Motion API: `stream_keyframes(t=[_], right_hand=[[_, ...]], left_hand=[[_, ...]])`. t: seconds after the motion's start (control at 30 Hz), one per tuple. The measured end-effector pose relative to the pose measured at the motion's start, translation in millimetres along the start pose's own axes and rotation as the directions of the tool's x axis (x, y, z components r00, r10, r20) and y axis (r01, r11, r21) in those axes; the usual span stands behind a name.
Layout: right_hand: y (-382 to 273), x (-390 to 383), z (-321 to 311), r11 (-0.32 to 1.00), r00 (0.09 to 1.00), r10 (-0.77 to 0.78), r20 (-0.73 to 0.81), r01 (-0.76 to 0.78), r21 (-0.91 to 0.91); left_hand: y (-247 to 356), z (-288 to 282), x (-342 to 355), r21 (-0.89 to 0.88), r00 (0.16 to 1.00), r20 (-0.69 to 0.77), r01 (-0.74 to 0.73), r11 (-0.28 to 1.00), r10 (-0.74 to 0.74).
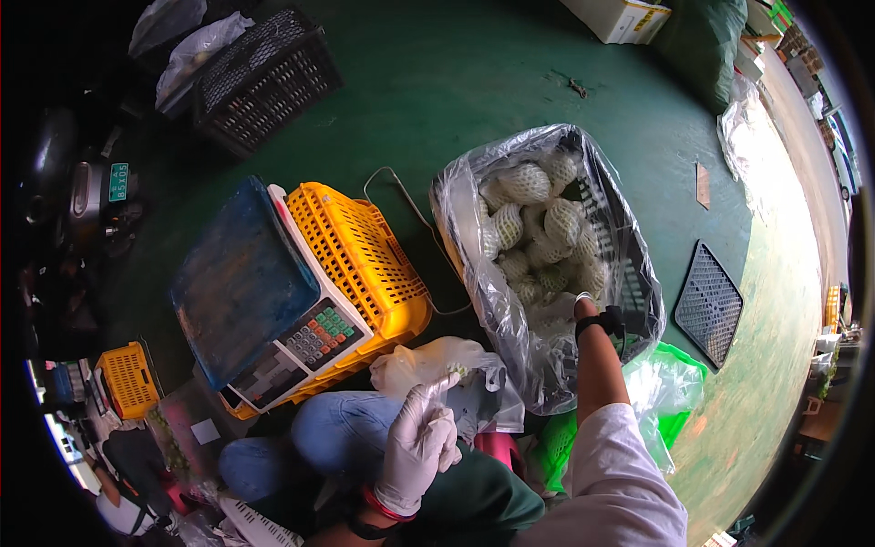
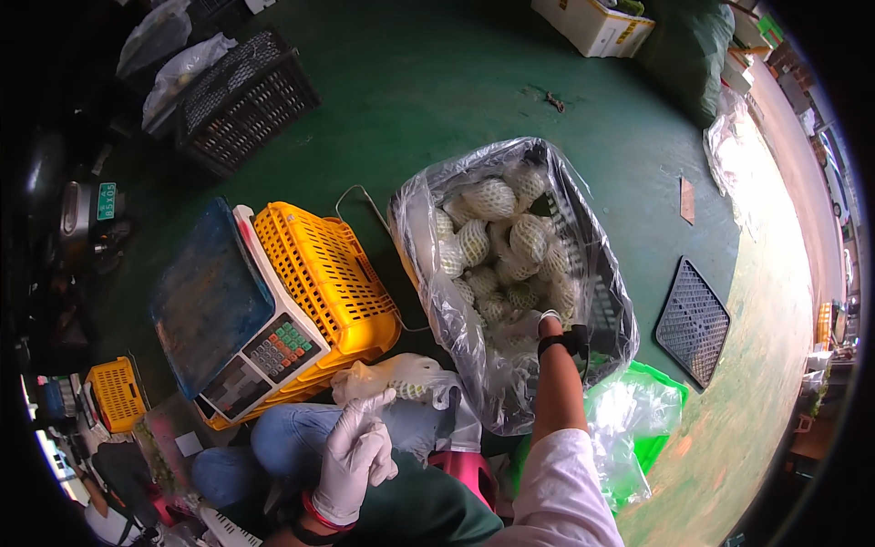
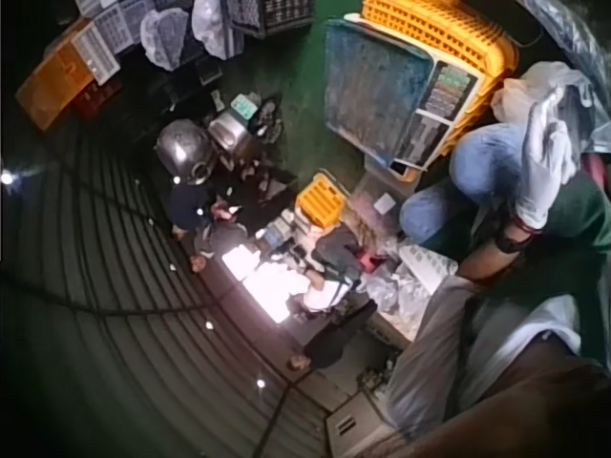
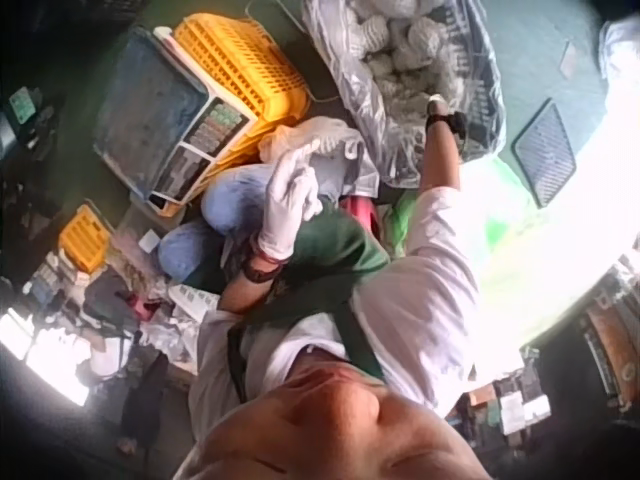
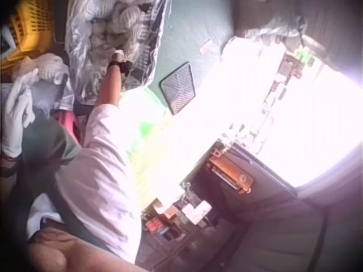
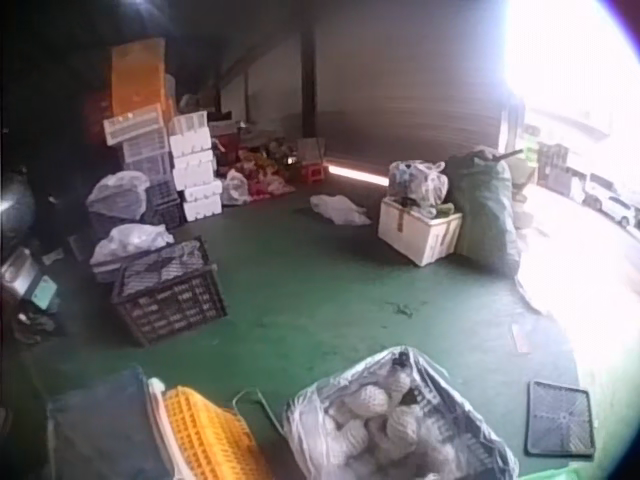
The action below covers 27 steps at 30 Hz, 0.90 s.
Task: Weighing and packing foam-wrapped guavas into plastic bags in a distribution warehouse.
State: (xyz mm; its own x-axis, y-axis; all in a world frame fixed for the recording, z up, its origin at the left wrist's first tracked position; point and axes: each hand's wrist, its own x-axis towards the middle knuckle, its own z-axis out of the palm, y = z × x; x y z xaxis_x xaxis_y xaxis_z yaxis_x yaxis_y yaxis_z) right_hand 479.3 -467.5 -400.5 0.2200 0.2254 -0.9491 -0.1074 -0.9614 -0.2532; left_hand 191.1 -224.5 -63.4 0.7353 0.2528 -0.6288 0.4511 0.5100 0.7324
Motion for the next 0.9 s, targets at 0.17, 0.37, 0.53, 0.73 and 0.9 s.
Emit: stream_keyframes(t=[0.17, 0.37, 0.53, 0.73, 0.9], right_hand=[[-52, -180, 11, 0.701, 0.77, -0.633, -0.079, 0.614, 0.362], [-122, -188, 211, 0.419, 0.444, -0.858, -0.259, 0.896, 0.151], [-148, -263, 151, 0.438, 0.416, -0.852, -0.317, 0.899, 0.002], [-191, -371, 98, 0.393, 0.277, -0.91, -0.308, 0.81, -0.434], [-312, -394, 87, 0.187, 0.062, -0.981, -0.182, 0.517, -0.835]], left_hand=[[-8, 8, 6, -0.035, 0.998, 0.047, -0.032, 0.999, 0.034], [2, 27, -10, -0.104, 0.993, 0.109, -0.035, 0.994, 0.046], [61, -16, -47, -0.08, 0.984, 0.024, -0.173, 0.982, 0.175], [155, -78, -119, -0.055, 0.773, 0.032, -0.631, 0.773, 0.633], [212, -118, -122, 0.167, 0.627, -0.191, -0.738, 0.654, 0.755]])
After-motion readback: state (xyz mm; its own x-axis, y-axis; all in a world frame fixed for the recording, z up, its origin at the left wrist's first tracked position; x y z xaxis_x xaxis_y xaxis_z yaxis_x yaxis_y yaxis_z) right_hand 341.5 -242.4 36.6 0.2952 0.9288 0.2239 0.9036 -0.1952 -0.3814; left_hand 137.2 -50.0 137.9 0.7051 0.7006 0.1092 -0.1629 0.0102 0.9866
